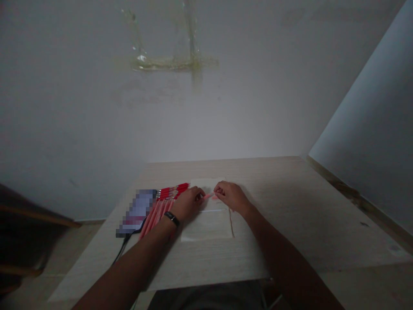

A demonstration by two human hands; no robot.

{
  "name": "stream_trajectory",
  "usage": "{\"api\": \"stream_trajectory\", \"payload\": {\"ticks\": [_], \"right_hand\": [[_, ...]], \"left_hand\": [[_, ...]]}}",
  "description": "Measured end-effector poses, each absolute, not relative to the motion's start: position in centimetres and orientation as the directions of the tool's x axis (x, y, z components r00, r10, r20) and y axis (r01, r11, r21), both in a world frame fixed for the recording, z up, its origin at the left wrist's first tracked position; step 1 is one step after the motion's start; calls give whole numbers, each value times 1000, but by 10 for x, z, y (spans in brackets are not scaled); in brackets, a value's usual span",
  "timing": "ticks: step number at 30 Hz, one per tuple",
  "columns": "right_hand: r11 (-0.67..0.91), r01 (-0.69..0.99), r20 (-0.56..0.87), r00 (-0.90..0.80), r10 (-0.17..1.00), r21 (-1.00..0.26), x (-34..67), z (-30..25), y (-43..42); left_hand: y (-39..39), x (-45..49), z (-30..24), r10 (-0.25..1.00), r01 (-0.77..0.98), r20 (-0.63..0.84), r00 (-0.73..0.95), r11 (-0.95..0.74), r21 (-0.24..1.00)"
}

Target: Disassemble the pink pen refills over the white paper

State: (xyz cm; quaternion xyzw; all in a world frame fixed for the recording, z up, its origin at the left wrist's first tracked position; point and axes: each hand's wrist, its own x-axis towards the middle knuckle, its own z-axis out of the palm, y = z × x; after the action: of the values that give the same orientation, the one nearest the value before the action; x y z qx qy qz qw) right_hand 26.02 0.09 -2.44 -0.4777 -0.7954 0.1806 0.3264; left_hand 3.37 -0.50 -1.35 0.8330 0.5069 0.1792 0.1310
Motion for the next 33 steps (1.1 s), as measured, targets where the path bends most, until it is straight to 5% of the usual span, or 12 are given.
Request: {"api": "stream_trajectory", "payload": {"ticks": [17, 33], "right_hand": [[549, 548, 361, -420, 833, -631, 255, -17, -4], [546, 657, 368, -404, 837, -520, 262, -17, -4]], "left_hand": [[-6, 36, -8, 834, 681, 281, 476, -551, 483], [-4, 36, -3, 874, 510, 342, 344, -480, 714]]}}
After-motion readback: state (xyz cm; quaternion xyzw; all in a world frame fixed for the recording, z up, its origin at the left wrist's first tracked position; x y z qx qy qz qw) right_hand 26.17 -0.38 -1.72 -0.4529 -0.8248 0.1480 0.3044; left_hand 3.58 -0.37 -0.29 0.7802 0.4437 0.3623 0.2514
